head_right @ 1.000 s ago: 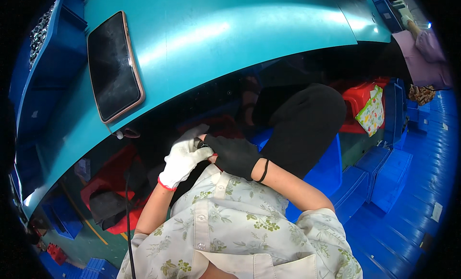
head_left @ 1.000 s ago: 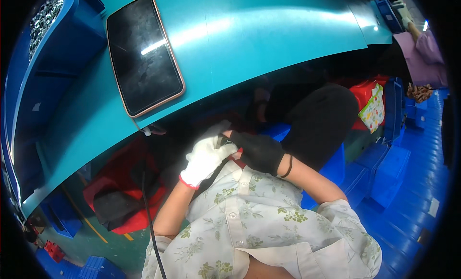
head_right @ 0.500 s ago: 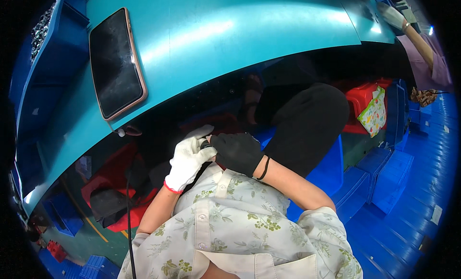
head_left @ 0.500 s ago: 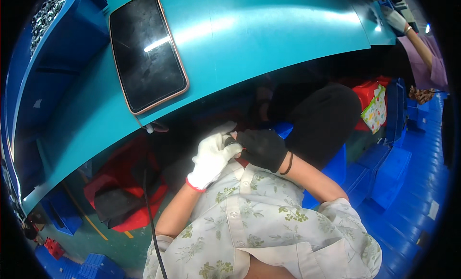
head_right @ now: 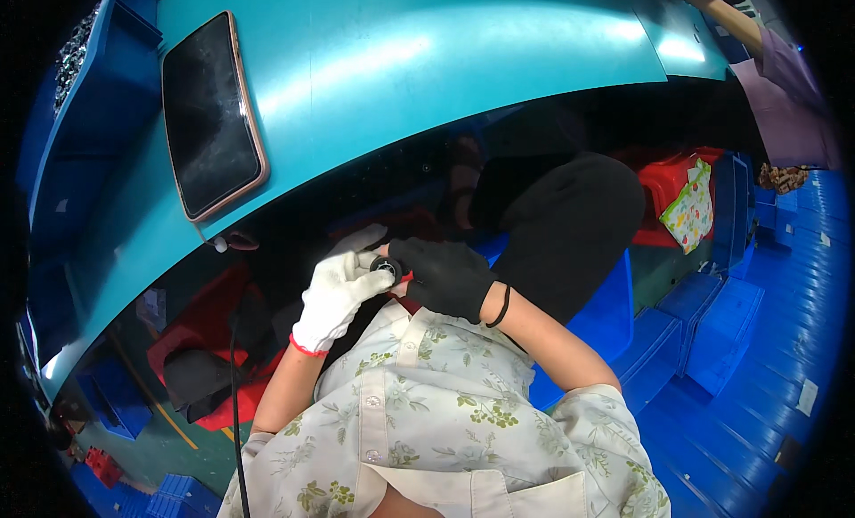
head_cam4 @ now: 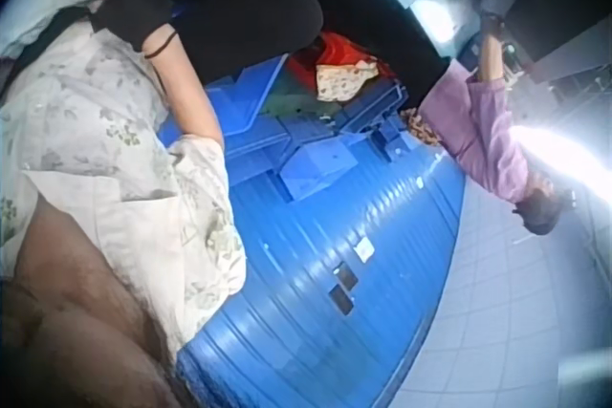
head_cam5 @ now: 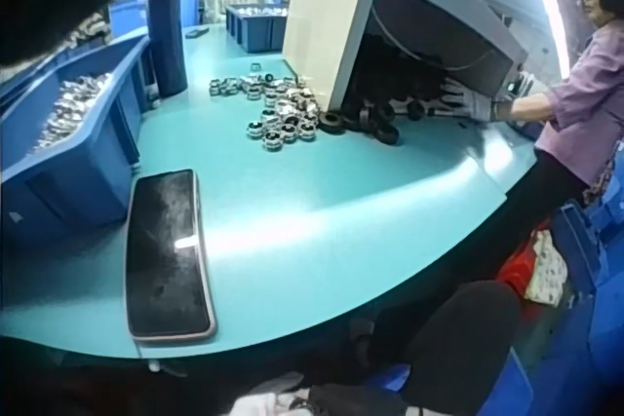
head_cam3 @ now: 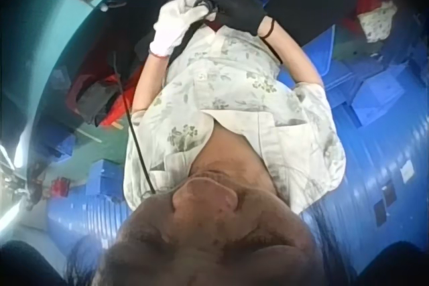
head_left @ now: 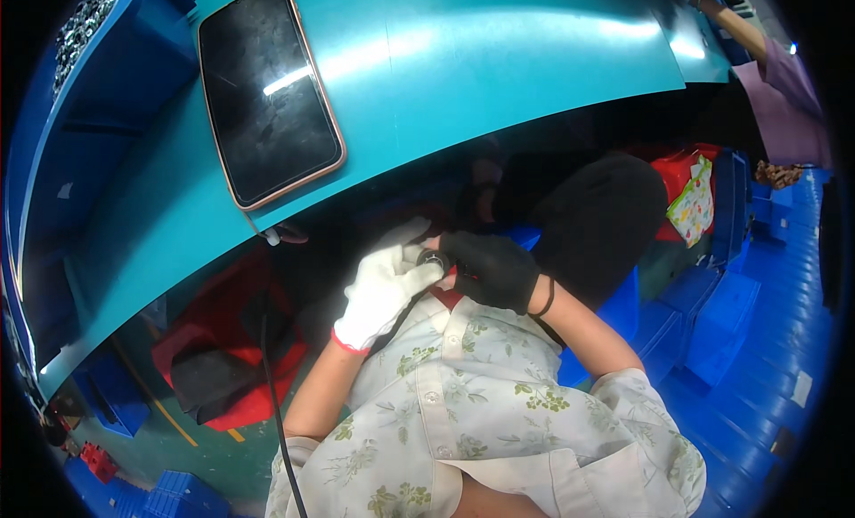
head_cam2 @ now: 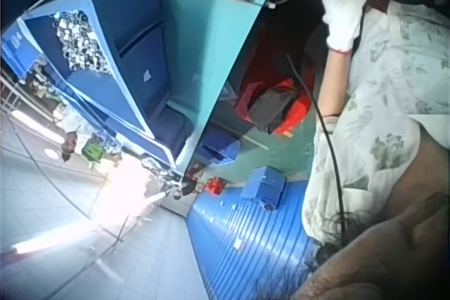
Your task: Assembling small rubber gaskets with metal rings in a factory setting.
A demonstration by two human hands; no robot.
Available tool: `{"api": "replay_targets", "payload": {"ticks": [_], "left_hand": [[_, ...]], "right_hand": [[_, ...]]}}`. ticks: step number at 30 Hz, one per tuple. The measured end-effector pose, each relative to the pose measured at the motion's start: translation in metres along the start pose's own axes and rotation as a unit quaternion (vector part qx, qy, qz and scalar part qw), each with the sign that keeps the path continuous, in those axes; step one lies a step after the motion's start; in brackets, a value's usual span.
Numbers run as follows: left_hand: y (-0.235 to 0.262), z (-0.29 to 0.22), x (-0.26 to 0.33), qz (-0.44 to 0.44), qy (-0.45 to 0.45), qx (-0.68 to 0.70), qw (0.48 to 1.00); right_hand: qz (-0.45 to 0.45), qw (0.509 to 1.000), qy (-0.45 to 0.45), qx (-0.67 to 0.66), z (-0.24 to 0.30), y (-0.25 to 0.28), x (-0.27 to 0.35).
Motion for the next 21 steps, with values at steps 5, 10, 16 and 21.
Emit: {"api": "replay_targets", "payload": {"ticks": [5, 10, 16, 21], "left_hand": [[-0.010, 0.011, 0.000, -0.063, -0.053, 0.065, 0.994], [-0.010, 0.015, 0.002, -0.074, -0.058, 0.009, 0.996], [-0.001, 0.013, -0.003, -0.043, -0.057, -0.063, 0.995], [0.006, 0.005, -0.005, 0.022, 0.024, -0.049, 0.998]], "right_hand": [[-0.055, 0.998, -0.023, 0.017, 0.007, -0.003, -0.002], [-0.087, 0.989, 0.065, 0.101, 0.004, -0.008, -0.001], [-0.113, 0.979, 0.089, 0.147, 0.005, -0.010, 0.003], [-0.007, 0.993, 0.009, 0.119, 0.002, -0.011, 0.002]]}}
Point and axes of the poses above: each hand's wrist, its own x-axis away from the middle knuckle, its own y-axis out of the back of the hand, z = x × y, the point moved 2 cm from there along -x, towards the middle knuckle, and after that the axes turned 4 degrees about z, right-handed, at the moved point
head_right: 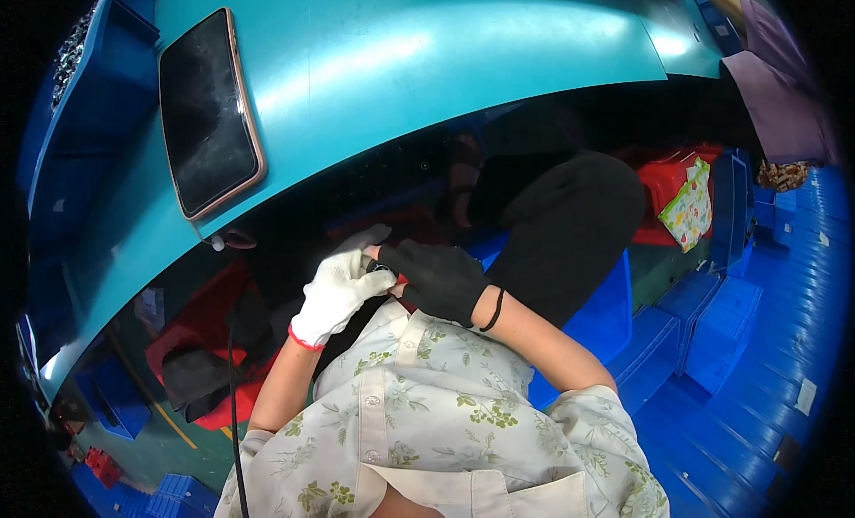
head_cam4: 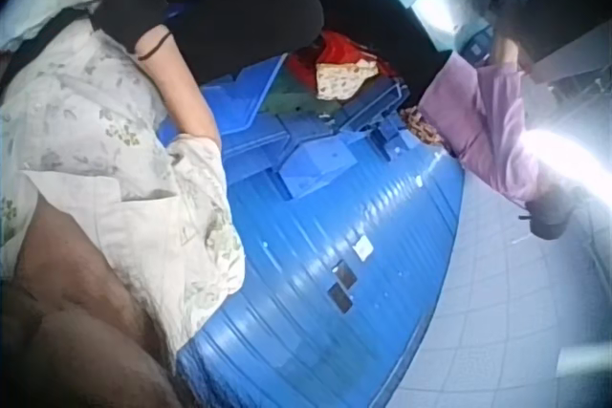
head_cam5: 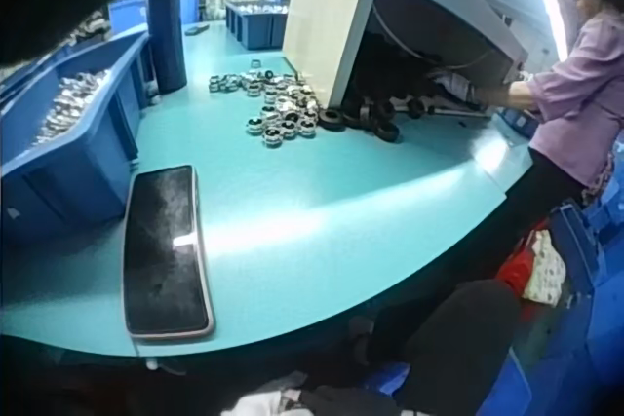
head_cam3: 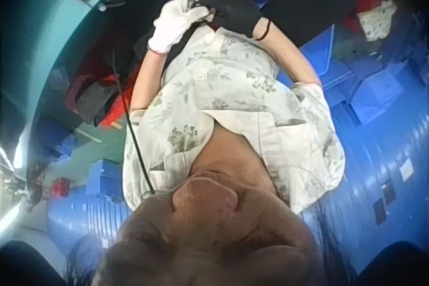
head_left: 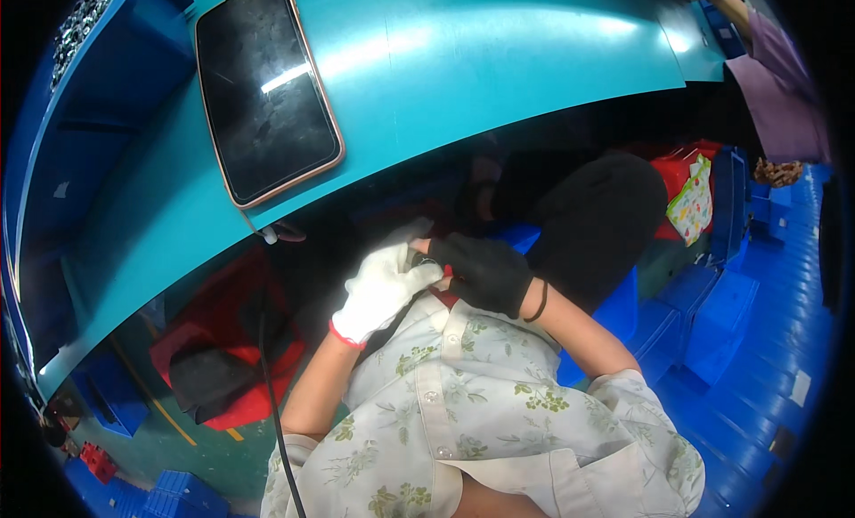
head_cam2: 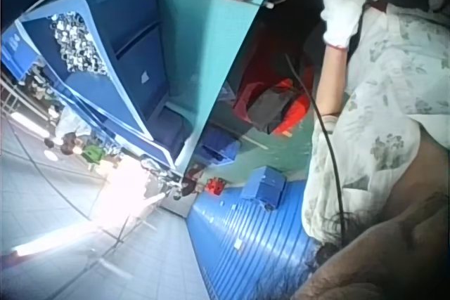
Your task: Assembling small rubber gaskets with metal rings in a factory setting.
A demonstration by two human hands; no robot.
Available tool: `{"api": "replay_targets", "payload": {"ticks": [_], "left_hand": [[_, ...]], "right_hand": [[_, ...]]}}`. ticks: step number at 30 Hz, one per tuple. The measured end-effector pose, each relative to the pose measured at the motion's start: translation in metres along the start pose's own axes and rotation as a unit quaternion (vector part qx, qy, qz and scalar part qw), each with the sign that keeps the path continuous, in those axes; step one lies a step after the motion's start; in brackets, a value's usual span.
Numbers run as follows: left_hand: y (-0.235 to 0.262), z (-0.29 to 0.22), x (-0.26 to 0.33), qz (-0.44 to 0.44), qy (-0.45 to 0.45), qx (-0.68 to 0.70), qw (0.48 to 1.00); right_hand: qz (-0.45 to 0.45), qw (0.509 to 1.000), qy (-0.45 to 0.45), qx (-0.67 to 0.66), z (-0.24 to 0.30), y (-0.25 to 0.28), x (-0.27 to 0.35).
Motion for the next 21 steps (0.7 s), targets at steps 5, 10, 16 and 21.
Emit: {"api": "replay_targets", "payload": {"ticks": [5, 10, 16, 21], "left_hand": [[-0.012, 0.007, 0.002, -0.059, -0.053, 0.041, 0.996], [-0.017, 0.014, 0.006, -0.098, -0.081, 0.039, 0.991], [-0.017, 0.006, 0.008, -0.072, -0.066, 0.020, 0.995], [-0.004, 0.001, 0.001, -0.005, -0.029, -0.024, 0.999]], "right_hand": [[-0.014, 0.997, -0.015, -0.078, -0.004, 0.008, -0.002], [-0.026, 0.998, 0.020, -0.051, 0.002, 0.009, -0.004], [-0.074, 0.994, 0.078, -0.021, -0.003, 0.004, 0.001], [-0.050, 0.997, 0.017, -0.053, 0.007, 0.007, 0.001]]}}
Point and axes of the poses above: each hand's wrist, its own x-axis away from the middle knuckle, its own y-axis out of the back of the hand, z = x × y, the point moved 2 cm from there along -x, towards the middle knuckle, and after that the axes turned 4 degrees about z, right-handed, at the moved point
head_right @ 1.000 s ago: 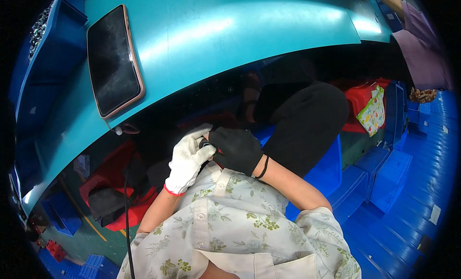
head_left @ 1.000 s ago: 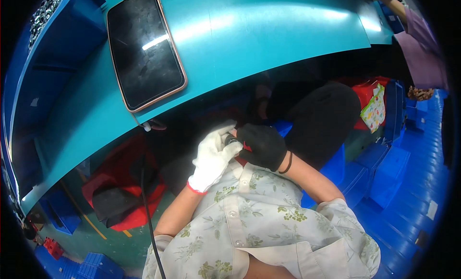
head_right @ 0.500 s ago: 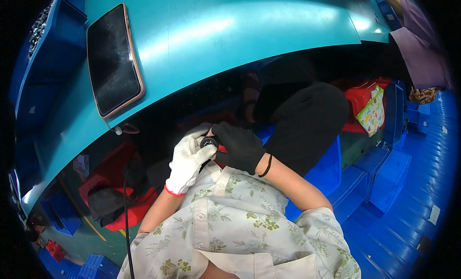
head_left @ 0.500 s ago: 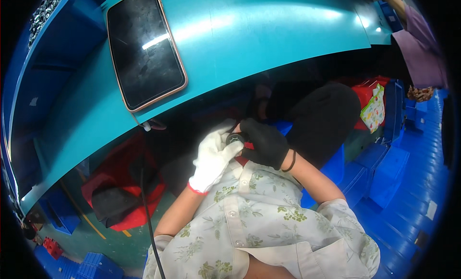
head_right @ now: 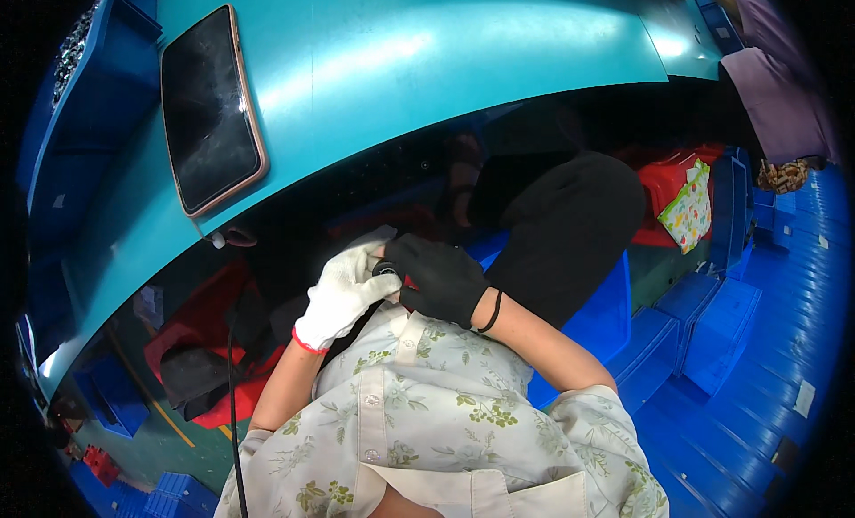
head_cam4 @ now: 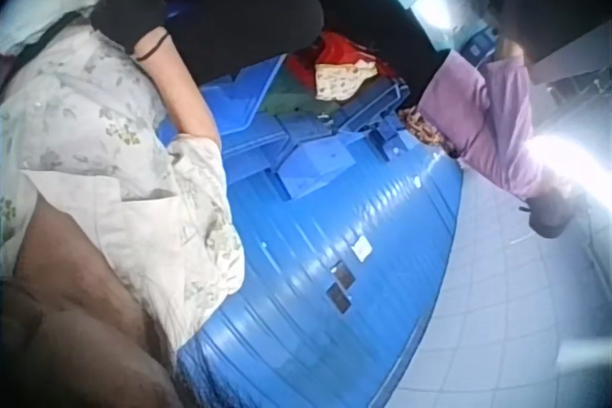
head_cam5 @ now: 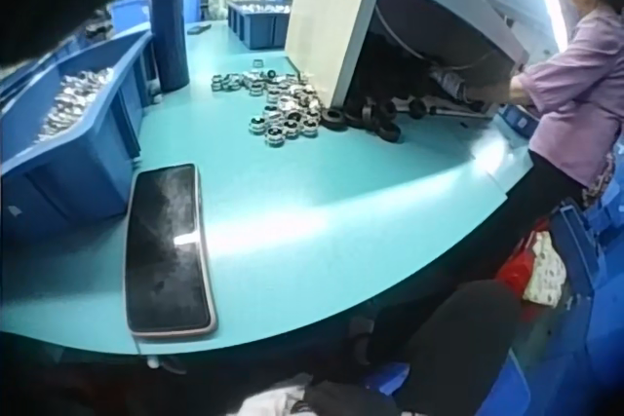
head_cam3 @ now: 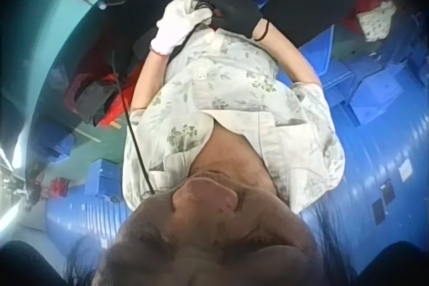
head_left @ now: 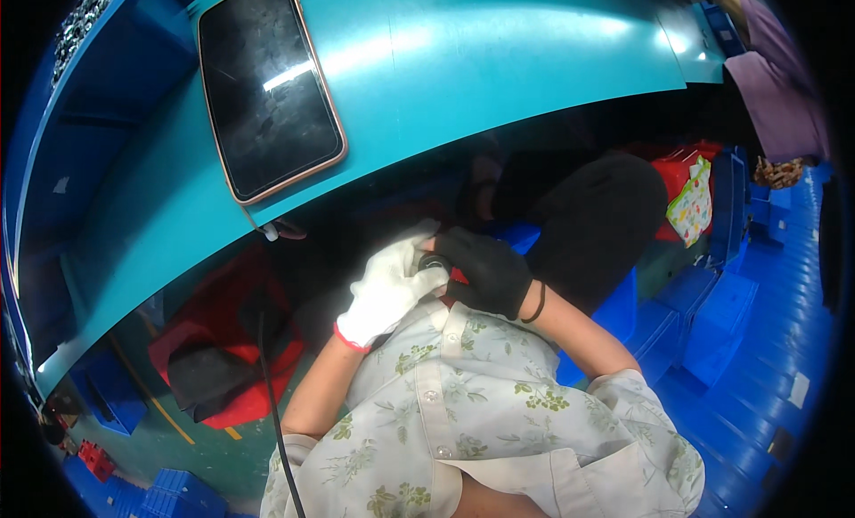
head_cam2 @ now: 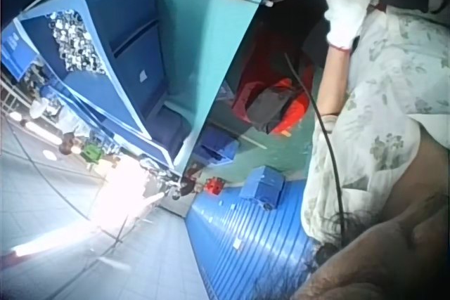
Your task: Assembling small rubber gaskets with metal rings in a factory setting.
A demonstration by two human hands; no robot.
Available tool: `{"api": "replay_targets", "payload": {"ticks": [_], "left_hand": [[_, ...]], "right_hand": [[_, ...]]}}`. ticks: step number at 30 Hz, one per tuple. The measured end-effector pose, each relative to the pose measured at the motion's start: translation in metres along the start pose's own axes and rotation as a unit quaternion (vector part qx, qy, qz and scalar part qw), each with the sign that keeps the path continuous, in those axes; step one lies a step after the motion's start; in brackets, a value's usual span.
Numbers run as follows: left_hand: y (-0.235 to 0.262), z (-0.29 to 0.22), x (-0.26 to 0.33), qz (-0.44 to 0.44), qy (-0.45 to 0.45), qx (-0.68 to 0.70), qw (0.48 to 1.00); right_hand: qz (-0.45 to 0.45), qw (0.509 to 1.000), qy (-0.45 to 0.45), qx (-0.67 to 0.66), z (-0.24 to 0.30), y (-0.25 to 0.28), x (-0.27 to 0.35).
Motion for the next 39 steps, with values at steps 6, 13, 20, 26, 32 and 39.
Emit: {"api": "replay_targets", "payload": {"ticks": [6, 13, 20, 26, 32, 39], "left_hand": [[-0.006, -0.005, 0.004, -0.006, 0.001, 0.064, 0.998], [-0.015, 0.002, 0.009, -0.073, -0.056, 0.096, 0.991], [-0.011, -0.002, 0.005, -0.052, -0.013, 0.125, 0.991], [0.001, 0.008, 0.010, -0.065, -0.032, 0.223, 0.972], [-0.007, -0.005, 0.017, -0.053, -0.136, 0.008, 0.989], [-0.004, -0.008, 0.014, -0.047, -0.025, 0.216, 0.975]], "right_hand": [[0.054, 0.996, -0.009, -0.070, -0.012, 0.005, -0.005], [-0.011, 0.997, 0.079, 0.020, -0.006, 0.005, -0.007], [-0.011, 1.000, 0.013, -0.019, -0.005, 0.003, -0.003], [-0.009, 0.998, -0.021, -0.059, -0.013, 0.005, 0.000], [0.023, 0.965, -0.123, -0.231, -0.024, -0.008, 0.008], [0.070, 0.874, -0.266, -0.402, -0.030, -0.010, 0.008]]}}
Point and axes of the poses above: each hand's wrist, its own x-axis away from the middle knuckle, its own y-axis out of the back of the hand, z = x × y, the point moved 2 cm from there along -x, towards the middle knuckle, and after that the axes turned 4 degrees about z, right-handed, at the moved point
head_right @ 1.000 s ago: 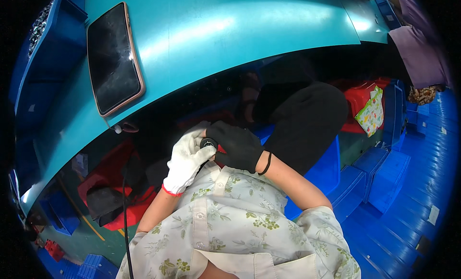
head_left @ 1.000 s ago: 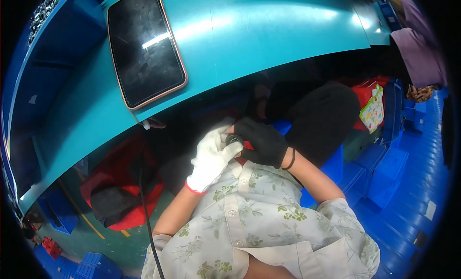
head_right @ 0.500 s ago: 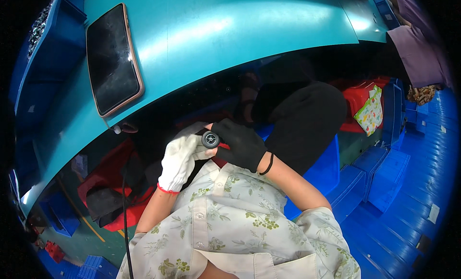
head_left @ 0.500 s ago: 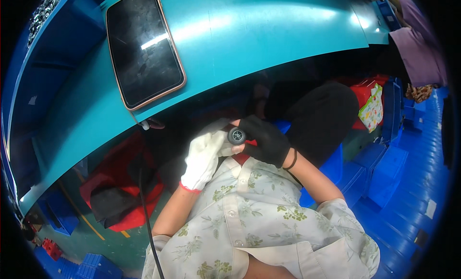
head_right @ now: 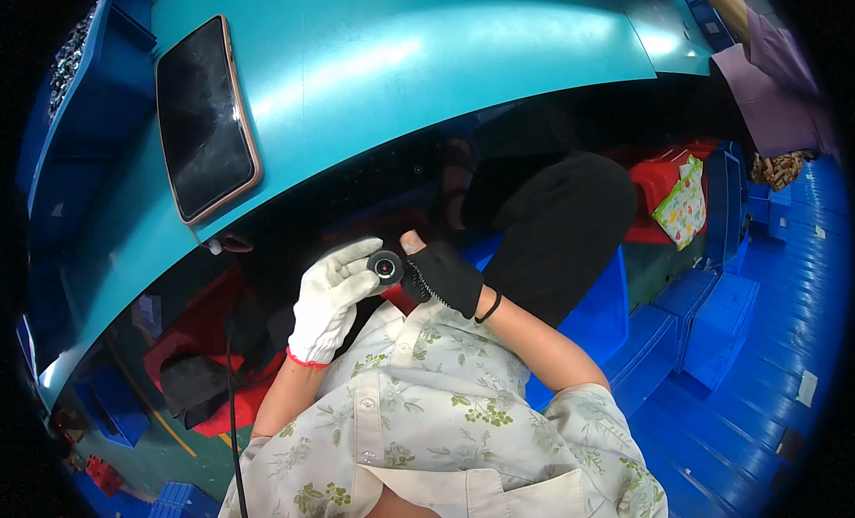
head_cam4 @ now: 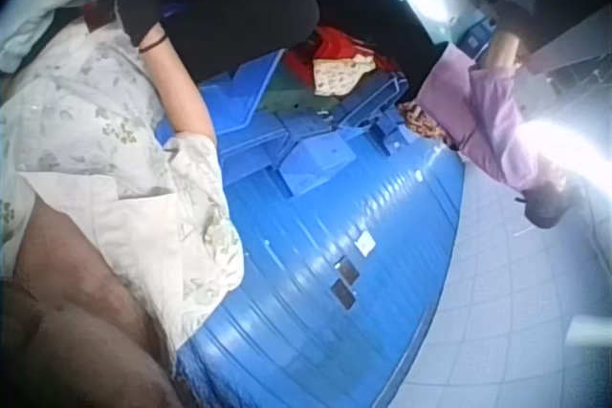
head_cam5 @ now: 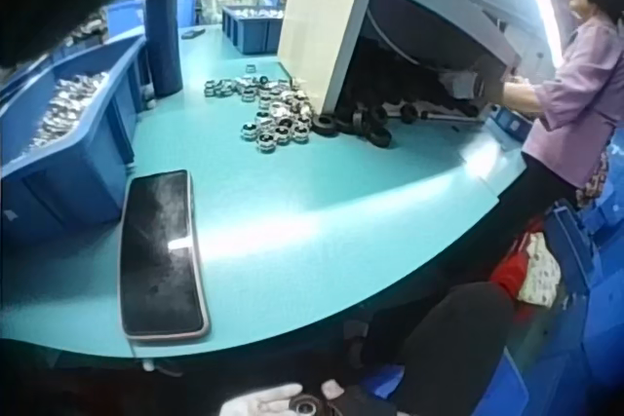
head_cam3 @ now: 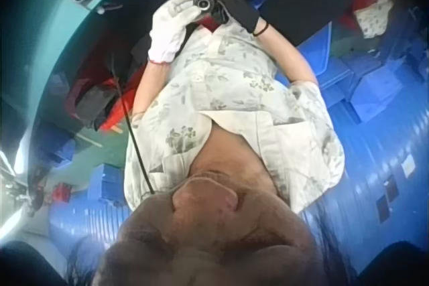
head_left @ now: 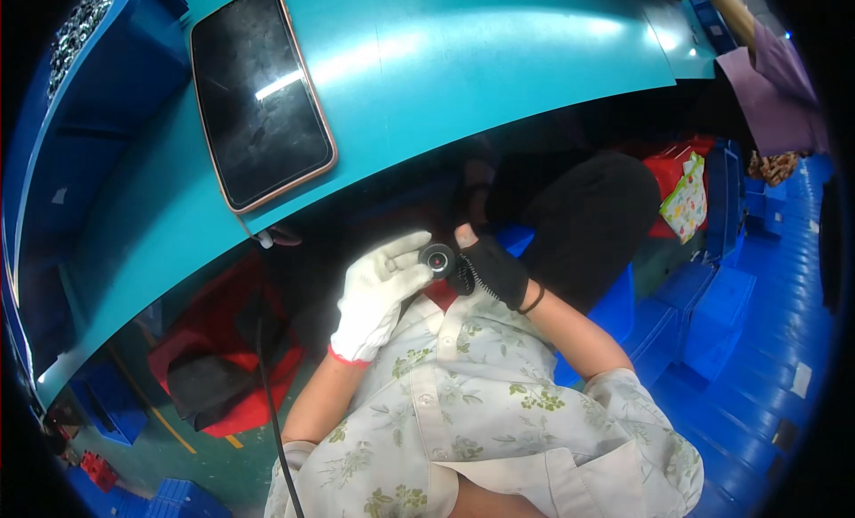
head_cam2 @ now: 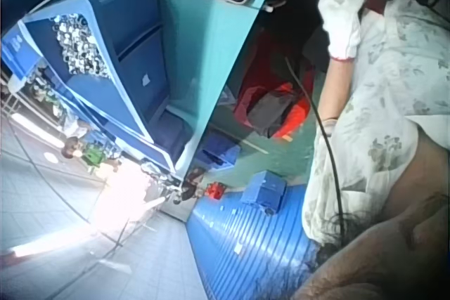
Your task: Assembling small rubber gaskets with metal rings in a factory setting.
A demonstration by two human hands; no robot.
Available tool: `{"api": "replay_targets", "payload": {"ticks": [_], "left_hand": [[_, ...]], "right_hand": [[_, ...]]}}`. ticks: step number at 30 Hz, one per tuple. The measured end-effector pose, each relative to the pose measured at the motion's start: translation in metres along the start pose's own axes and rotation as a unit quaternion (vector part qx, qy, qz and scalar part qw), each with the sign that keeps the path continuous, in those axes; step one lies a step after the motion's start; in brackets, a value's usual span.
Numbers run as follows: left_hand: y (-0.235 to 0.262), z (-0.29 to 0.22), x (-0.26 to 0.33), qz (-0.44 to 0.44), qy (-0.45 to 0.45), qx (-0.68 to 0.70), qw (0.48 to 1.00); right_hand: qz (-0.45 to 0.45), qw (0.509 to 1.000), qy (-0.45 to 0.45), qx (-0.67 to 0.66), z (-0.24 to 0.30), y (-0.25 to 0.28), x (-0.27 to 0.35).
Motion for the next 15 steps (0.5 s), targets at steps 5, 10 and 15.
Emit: {"api": "replay_targets", "payload": {"ticks": [5, 10, 15], "left_hand": [[0.002, 0.000, -0.004, -0.017, -0.006, -0.026, 1.000], [0.024, -0.005, -0.042, -0.154, -0.170, -0.330, 0.916], [0.043, -0.021, -0.072, -0.180, -0.187, -0.468, 0.845]], "right_hand": [[-0.070, 0.994, 0.058, -0.065, 0.003, 0.007, 0.008], [-0.095, 0.980, 0.171, 0.026, 0.032, 0.022, 0.020], [-0.126, 0.901, 0.360, 0.206, 0.120, 0.052, 0.055]]}}
Point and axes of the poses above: each hand's wrist, its own x-axis away from the middle knuckle, its own y-axis out of the back of the hand, z = x × y, the point moved 2 cm from there along -x, towards the middle knuckle, and after that the axes turned 4 degrees about z, right-handed, at the moved point
